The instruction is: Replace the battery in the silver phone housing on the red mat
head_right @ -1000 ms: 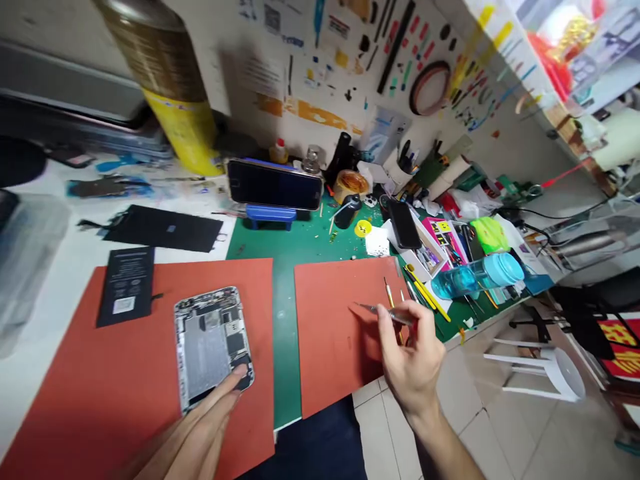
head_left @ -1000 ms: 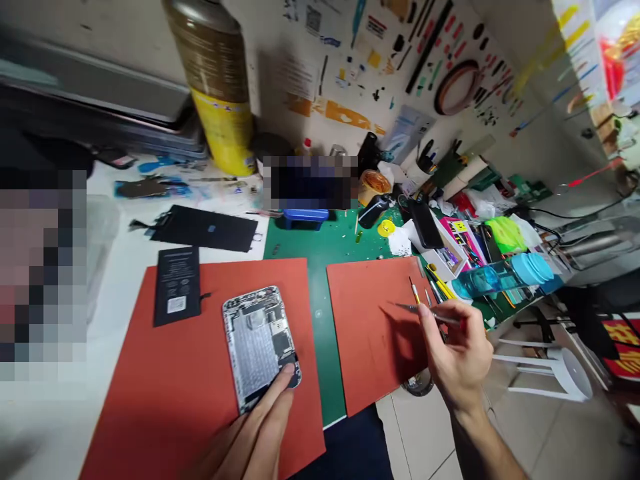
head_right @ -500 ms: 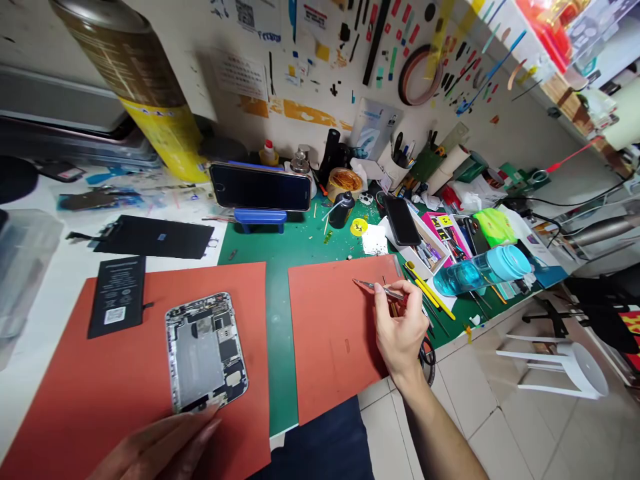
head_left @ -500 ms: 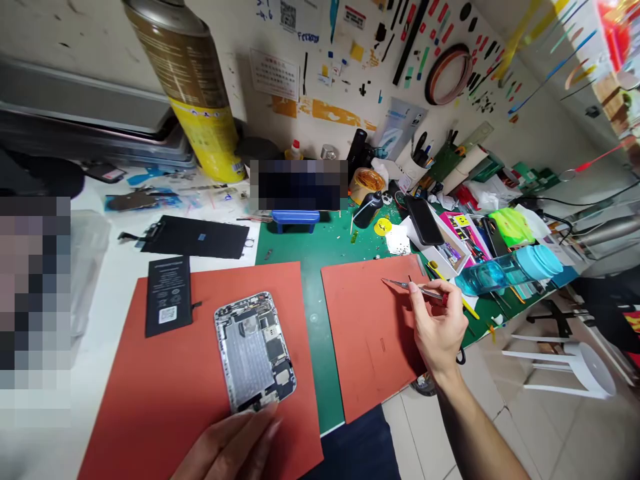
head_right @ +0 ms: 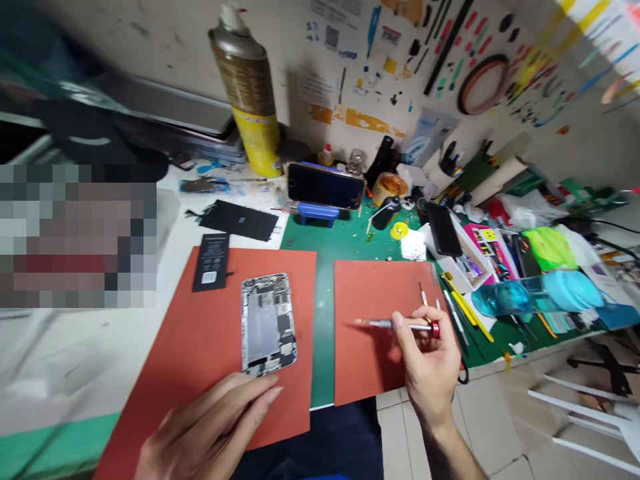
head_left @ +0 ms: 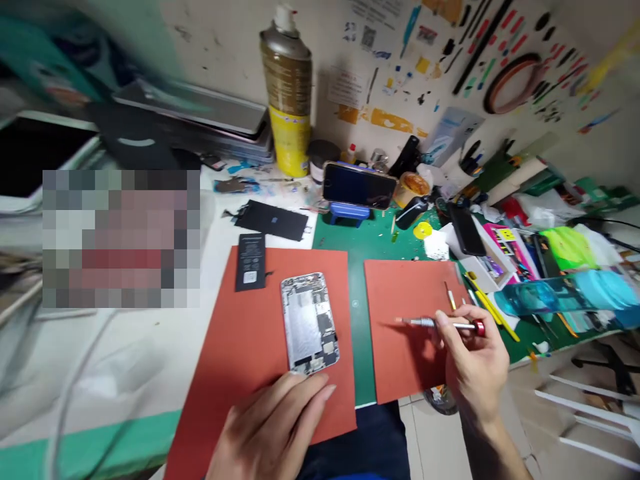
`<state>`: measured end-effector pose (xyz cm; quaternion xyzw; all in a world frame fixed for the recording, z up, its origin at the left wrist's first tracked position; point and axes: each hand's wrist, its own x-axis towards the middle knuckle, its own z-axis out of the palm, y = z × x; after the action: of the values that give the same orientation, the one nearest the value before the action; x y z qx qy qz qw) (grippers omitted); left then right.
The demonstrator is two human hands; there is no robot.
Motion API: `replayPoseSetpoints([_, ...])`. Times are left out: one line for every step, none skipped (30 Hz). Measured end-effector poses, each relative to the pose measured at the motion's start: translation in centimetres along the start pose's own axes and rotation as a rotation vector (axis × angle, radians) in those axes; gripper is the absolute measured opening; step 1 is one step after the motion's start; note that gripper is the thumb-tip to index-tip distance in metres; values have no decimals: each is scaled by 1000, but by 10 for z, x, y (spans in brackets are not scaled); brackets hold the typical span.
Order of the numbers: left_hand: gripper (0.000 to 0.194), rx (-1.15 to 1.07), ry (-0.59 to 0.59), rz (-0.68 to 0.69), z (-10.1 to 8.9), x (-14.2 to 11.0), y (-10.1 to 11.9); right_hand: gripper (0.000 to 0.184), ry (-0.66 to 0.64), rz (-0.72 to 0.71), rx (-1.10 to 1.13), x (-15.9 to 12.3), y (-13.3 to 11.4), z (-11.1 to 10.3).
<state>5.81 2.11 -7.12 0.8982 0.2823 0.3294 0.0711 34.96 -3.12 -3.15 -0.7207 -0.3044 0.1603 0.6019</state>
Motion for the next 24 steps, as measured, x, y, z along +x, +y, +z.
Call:
replayPoseSetpoints([38,-21,10,-29,-2,5,3,33,-99,79,85,-10,-3,3])
replayPoseSetpoints([34,-68,24,-76,-3,11,6,32,-187,147,150,-19,-5,6])
replayPoseSetpoints([29,-111,46,-148,-4,16,9,31,-252,201,196,-27,-7,10])
replayPoseSetpoints([25,-145,38,-200,-6,21,11,30,-297,242,226,-34,-9,14])
replayPoseSetpoints([24,-173,28,-251,-7,24,13,29,-325,271,246,-39,-10,19])
replayPoseSetpoints([24,-203,13,-288,-8,26,14,29,-343,293,258,-43,-11,23])
replayPoseSetpoints([25,-231,-2,-314,-8,27,14,29,-356,307,266,-45,-11,27])
replayPoseSetpoints([25,-260,-15,-330,-9,27,14,29,-366,316,272,-47,-12,31])
replayPoseSetpoints([25,-291,-24,-336,-9,27,14,29,-373,321,275,-48,-13,33])
replayPoseSetpoints([25,-321,-30,-338,-9,26,13,29,-379,325,278,-49,-13,35])
replayPoseSetpoints([24,-349,-36,-343,-9,25,13,28,-384,326,278,-49,-13,36])
replayPoseSetpoints([25,-375,-41,-347,-9,25,12,28,-387,325,277,-49,-13,37])
replayPoseSetpoints([25,-398,-47,-352,-9,25,12,27,-388,323,275,-50,-13,36])
replayPoseSetpoints([25,-418,-50,-359,-10,25,11,27,-389,319,271,-50,-12,36])
replayPoseSetpoints([24,-431,-52,-368,-10,26,11,26,-388,311,266,-51,-12,35])
replayPoseSetpoints([24,-441,-57,-374,-10,27,11,26,-387,302,258,-51,-11,35])
replayPoseSetpoints([23,-447,-61,-376,-11,28,11,26,-386,290,248,-51,-11,34])
replayPoseSetpoints([23,-450,-67,-377,-11,29,11,26,-383,278,235,-52,-10,33])
replayPoseSetpoints([23,-452,-74,-379,-12,30,11,26,-379,264,217,-52,-10,32])
replayPoseSetpoints([23,-452,-81,-380,-12,30,11,26,-372,248,193,-53,-10,31])
replayPoseSetpoints([23,-450,-87,-380,-12,30,11,26,-361,229,161,-54,-11,30])
replayPoseSetpoints([23,-445,-93,-378,-11,30,11,26,-347,198,122,-55,-12,30])
replayPoseSetpoints([23,-434,-96,-374,-11,30,11,26,-338,152,84,-56,-14,29])
replayPoseSetpoints([23,-420,-98,-367,-10,30,11,25,-336,88,51,-56,-16,28])
